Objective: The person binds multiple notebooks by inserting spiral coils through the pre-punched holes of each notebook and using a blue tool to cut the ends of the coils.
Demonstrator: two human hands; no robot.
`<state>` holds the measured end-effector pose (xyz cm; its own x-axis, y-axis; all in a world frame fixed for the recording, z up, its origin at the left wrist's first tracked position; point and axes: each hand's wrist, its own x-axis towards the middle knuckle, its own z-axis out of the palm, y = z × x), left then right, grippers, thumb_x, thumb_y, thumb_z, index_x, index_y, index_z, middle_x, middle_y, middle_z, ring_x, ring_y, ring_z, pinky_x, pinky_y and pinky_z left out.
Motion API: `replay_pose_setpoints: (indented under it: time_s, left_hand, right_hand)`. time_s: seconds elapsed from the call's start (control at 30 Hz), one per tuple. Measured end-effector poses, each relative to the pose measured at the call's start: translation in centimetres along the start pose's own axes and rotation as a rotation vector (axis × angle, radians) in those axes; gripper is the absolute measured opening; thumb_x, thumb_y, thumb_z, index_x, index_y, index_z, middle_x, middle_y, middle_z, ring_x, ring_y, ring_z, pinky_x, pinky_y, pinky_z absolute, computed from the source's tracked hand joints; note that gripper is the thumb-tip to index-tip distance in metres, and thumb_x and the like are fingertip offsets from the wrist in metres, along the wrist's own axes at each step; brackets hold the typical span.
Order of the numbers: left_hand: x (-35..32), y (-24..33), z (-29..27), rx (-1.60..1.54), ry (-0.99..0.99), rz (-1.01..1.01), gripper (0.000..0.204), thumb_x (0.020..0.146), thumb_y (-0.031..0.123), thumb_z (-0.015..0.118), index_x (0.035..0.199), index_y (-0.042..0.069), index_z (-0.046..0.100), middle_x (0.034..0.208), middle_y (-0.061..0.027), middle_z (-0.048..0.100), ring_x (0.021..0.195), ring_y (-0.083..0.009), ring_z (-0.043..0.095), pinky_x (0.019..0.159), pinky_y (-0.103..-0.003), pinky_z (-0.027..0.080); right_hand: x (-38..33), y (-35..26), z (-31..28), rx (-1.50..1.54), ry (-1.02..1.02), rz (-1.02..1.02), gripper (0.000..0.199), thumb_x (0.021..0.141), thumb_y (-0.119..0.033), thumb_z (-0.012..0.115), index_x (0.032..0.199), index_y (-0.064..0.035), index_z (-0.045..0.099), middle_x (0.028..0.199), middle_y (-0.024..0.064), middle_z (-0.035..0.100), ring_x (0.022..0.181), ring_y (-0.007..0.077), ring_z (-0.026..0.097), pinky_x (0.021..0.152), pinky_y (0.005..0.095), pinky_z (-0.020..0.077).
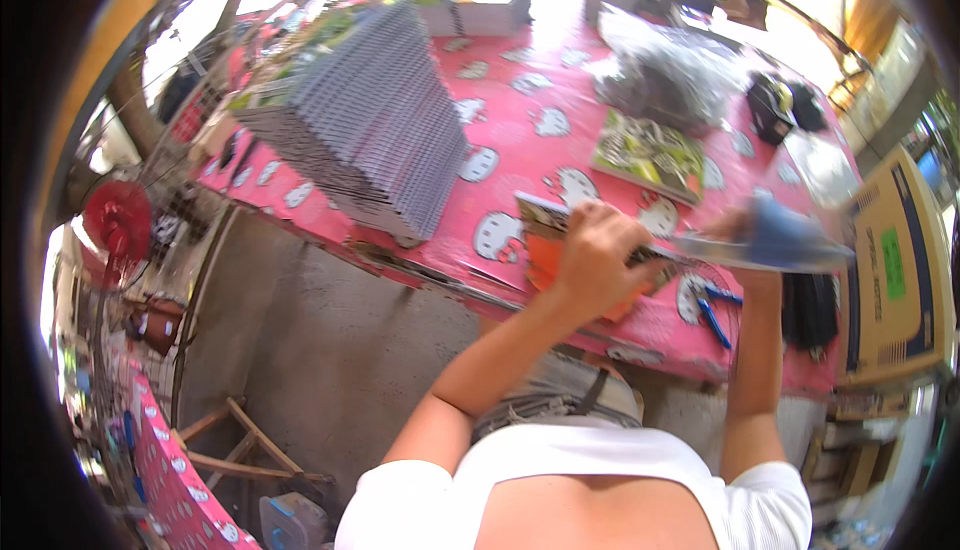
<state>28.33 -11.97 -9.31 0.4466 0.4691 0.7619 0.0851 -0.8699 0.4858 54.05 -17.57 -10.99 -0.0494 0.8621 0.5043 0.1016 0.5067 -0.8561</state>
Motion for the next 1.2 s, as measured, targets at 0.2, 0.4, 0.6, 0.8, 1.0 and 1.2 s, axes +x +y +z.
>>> replay_pose_setpoints:
  time_s: [0.2, 0.4, 0.6, 0.8, 1.0, 1.2]
  left_hand:
    - [0.4, 0.3, 0.0, 0.068, -0.035, -0.073, 0.034, 0.062, 0.029, 0.083, 0.085, 0.011, 0.066, 0.078, -0.0008, 0.064, 0.078, -0.0204, 0.059, 0.084, -0.034, 0.037]
    - [1.2, 0.7, -3.5, 0.272, -0.090, -0.206, 0.041, 0.061, 0.031, 0.083, 0.089, 0.006, 0.065, 0.119, -0.0110, 0.056, 0.110, -0.0270, 0.053, 0.103, -0.039, 0.030]
    - [0.3, -2.1, -4.8, 0.198, 0.003, -0.168, 0.035, 0.056, 0.025, 0.085, 0.075, 0.003, 0.067, 0.085, -0.0083, 0.066, 0.095, -0.0299, 0.054, 0.082, -0.041, 0.046]
    - [0.3, -2.6, -5.4, 0.186, 0.006, -0.221, 0.037, 0.053, 0.025, 0.087, 0.078, 0.004, 0.069, 0.111, -0.0155, 0.059, 0.105, -0.0327, 0.054, 0.087, -0.041, 0.046]
    - [-0.2, -4.0, -5.9, 0.167, 0.141, -0.269, 0.048, 0.059, 0.021, 0.088, 0.097, 0.003, 0.063, 0.128, -0.0202, 0.046, 0.103, -0.0285, 0.059, 0.080, -0.036, 0.052]
    - [-1.7, -4.8, -5.7, -0.426, 0.216, -0.617, 0.058, 0.069, 0.004, 0.081, 0.116, 0.001, 0.047, 0.098, -0.0066, 0.056, 0.083, -0.0109, 0.059, 0.069, -0.023, 0.050]
  right_hand:
    - [0.6, -1.5, 0.1, -0.175, -0.027, 0.027, 0.041, 0.064, -0.009, 0.078, 0.100, -0.0002, 0.060, 0.086, 0.0119, 0.066, 0.081, 0.0161, 0.064, 0.070, 0.0348, 0.0513]
    - [1.5, -0.9, 1.5, -0.575, 0.026, 0.097, 0.047, 0.060, -0.006, 0.079, 0.103, -0.0018, 0.061, 0.092, 0.0069, 0.066, 0.081, 0.0155, 0.064, 0.069, 0.0320, 0.0507]
    - [3.1, -2.1, 3.4, 0.015, 0.090, 0.434, 0.052, 0.064, 0.003, 0.068, 0.115, -0.0037, 0.059, 0.089, 0.0053, 0.065, 0.081, 0.0121, 0.059, 0.071, 0.0281, 0.0477]
    - [5.5, -2.0, 5.1, -0.330, -0.079, 0.330, 0.047, 0.064, 0.002, 0.067, 0.111, -0.0015, 0.060, 0.094, 0.0077, 0.067, 0.080, 0.0173, 0.064, 0.069, 0.0309, 0.0516]
    - [7.7, -0.7, 6.7, -0.667, -0.063, 0.179, 0.051, 0.063, 0.005, 0.065, 0.113, -0.0026, 0.061, 0.096, 0.0078, 0.068, 0.088, 0.0189, 0.065, 0.071, 0.0307, 0.0520]
    - [9.3, -0.4, 8.1, -0.613, -0.157, 0.234, 0.053, 0.064, 0.003, 0.068, 0.116, -0.0010, 0.058, 0.090, 0.0005, 0.067, 0.081, 0.0098, 0.059, 0.071, 0.0287, 0.0501]
